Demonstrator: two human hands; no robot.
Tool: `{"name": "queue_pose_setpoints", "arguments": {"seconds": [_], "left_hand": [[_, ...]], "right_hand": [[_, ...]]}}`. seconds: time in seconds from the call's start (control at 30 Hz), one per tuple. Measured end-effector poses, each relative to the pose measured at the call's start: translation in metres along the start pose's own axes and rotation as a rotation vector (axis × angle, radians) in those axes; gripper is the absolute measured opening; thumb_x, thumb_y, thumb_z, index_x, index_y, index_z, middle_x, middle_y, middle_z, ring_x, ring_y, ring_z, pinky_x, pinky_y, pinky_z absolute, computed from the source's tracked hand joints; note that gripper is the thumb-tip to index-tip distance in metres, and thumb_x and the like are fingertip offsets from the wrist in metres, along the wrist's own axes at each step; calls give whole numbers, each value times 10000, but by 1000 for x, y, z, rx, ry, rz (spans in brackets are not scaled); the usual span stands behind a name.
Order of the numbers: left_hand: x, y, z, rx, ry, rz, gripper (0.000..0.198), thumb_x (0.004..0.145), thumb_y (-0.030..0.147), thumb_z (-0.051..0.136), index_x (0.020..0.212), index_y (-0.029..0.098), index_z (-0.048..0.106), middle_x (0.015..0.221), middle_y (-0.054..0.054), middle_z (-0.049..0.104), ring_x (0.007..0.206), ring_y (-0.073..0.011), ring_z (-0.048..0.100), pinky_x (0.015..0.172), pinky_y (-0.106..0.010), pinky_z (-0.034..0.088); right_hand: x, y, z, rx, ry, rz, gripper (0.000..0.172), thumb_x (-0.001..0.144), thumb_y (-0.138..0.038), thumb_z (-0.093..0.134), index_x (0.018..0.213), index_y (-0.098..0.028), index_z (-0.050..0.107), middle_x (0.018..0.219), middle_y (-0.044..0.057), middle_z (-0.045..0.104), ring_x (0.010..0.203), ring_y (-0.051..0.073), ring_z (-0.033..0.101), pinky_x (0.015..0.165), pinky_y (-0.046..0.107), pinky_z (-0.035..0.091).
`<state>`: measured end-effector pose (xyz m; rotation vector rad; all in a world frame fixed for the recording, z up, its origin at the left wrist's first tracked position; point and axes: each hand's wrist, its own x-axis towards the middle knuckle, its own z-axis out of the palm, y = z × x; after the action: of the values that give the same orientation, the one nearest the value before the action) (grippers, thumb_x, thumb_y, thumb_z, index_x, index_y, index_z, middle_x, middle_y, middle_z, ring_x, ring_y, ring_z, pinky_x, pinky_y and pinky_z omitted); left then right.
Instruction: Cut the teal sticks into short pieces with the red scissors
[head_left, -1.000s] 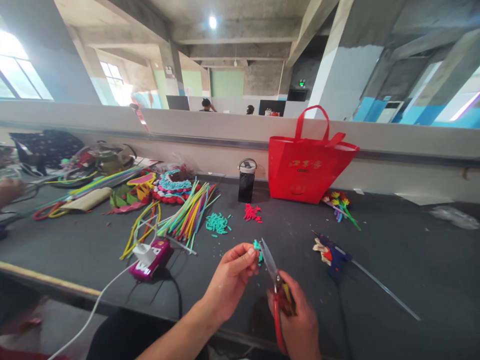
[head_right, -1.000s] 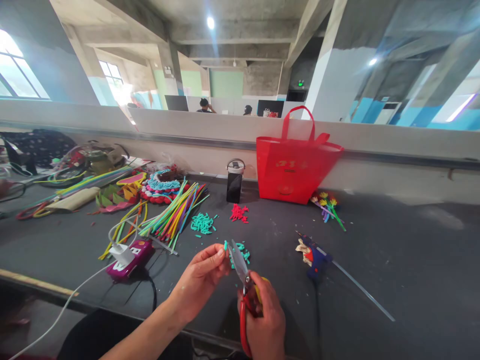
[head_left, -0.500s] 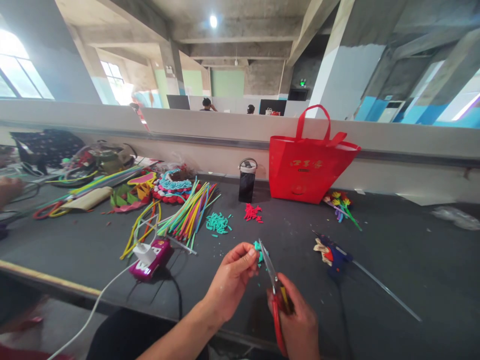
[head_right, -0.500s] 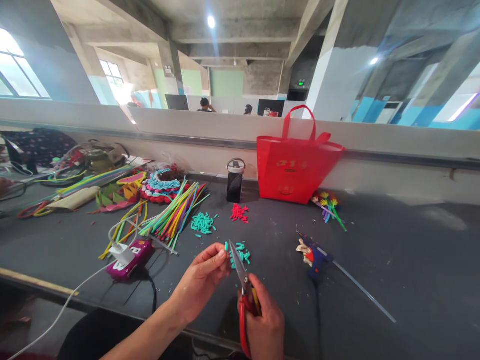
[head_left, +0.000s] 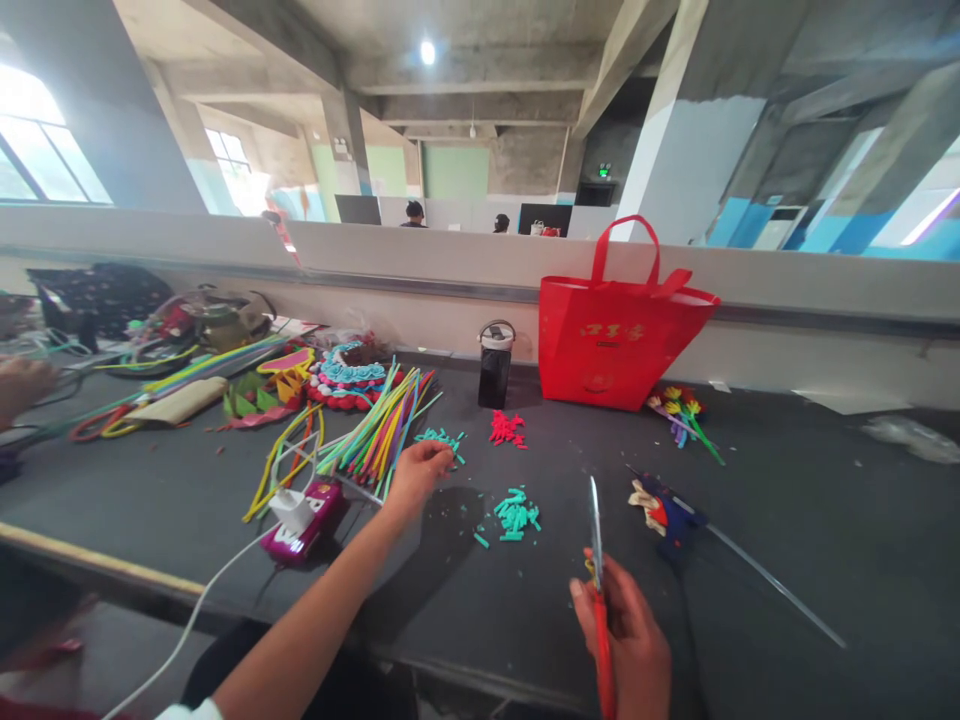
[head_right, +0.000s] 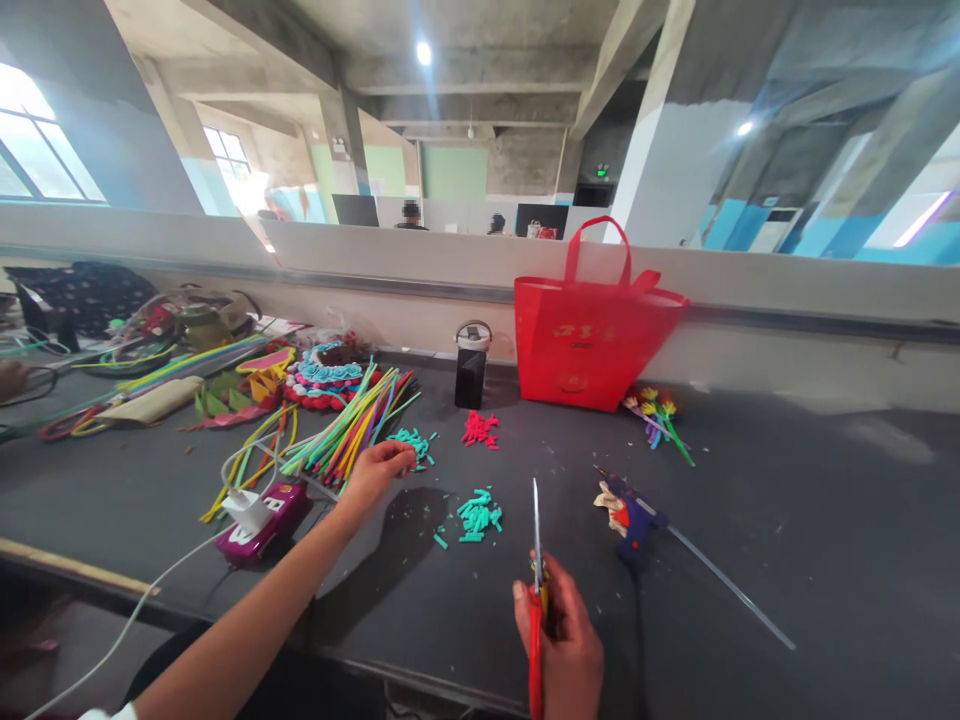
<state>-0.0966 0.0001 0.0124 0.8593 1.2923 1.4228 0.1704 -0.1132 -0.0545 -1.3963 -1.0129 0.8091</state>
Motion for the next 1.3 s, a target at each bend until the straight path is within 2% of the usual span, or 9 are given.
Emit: {"name": "queue_pose_setpoints", "arguments": {"seconds": [0.17, 0.3, 0.5, 0.63, 0.8, 0.87, 1.03, 1.13, 1.3], "left_hand": [[-14, 1, 2, -184, -155, -170, 200, 653, 241, 772, 760, 136, 640, 680, -27, 644, 538, -97, 545, 580, -242, 449], [-39, 6, 17, -301, -267, -240, 221, 688, 255, 781, 796, 151, 618, 713, -6, 612, 532, -73, 521, 583, -228, 455], [-88, 4, 46, -378, -502, -285, 199, 724, 270, 773, 782, 139, 635, 686, 6, 555, 551, -74, 494, 557, -214, 407], [-108, -1, 58, -251, -522, -359, 203, 715, 285, 769, 750, 123, 651, 654, -8, 548, 538, -86, 491, 541, -224, 394], [-116, -3, 62, -220, -546, -377, 231, 694, 323, 774, 740, 128, 660, 647, -5, 532, 527, -89, 471, 529, -233, 377], [-117, -3, 63, -163, -517, -328, 237, 704, 348, 762, 734, 134, 662, 641, -2, 528, 550, -101, 472, 539, -235, 375], [-118, 3, 64, 135, -393, 64, 196, 713, 332, 755, 765, 159, 678, 690, -10, 587, 634, -128, 481, 594, -236, 358], [-119, 6, 67, 308, -366, 205, 115, 746, 276, 702, 716, 167, 683, 672, -16, 604, 638, -142, 495, 618, -248, 366], [-121, 5, 72, 393, -344, 205, 112, 740, 200, 642, 636, 162, 661, 618, -6, 583, 611, -137, 485, 591, -246, 346]], "right_hand": [[-2, 8, 3, -59, -8, -29, 509, 646, -485, 767, 1042, -172, 696, 939, 68, 753, 779, 220, 725, 694, 282, 586], [-4, 8, 4, -115, -55, -67, 509, 667, -469, 770, 1083, -191, 677, 986, 67, 738, 842, 229, 715, 741, 300, 573], [-1, -34, 18, 189, -173, -90, 429, 751, -384, 736, 1116, -205, 599, 828, 16, 705, 752, 166, 695, 702, 276, 583], [4, -63, 29, 308, -241, -85, 454, 730, -335, 764, 1125, -205, 581, 887, 50, 721, 795, 188, 713, 697, 294, 597], [7, -69, 35, 334, -280, -87, 407, 723, -322, 762, 1077, -202, 601, 782, 18, 699, 690, 168, 693, 626, 274, 594], [7, -68, 34, 335, -266, -80, 400, 725, -319, 756, 1073, -202, 597, 751, 6, 691, 653, 155, 680, 601, 256, 583], [10, -69, 31, 346, -229, -46, 436, 700, -297, 769, 1090, -212, 596, 787, 7, 706, 663, 153, 684, 591, 233, 564], [11, -70, 32, 361, -232, -52, 439, 696, -298, 769, 1088, -206, 594, 787, 10, 707, 672, 155, 684, 609, 242, 565], [10, -72, 34, 372, -224, -11, 457, 686, -292, 776, 1094, -200, 592, 801, 15, 706, 665, 149, 673, 568, 221, 544]]}}
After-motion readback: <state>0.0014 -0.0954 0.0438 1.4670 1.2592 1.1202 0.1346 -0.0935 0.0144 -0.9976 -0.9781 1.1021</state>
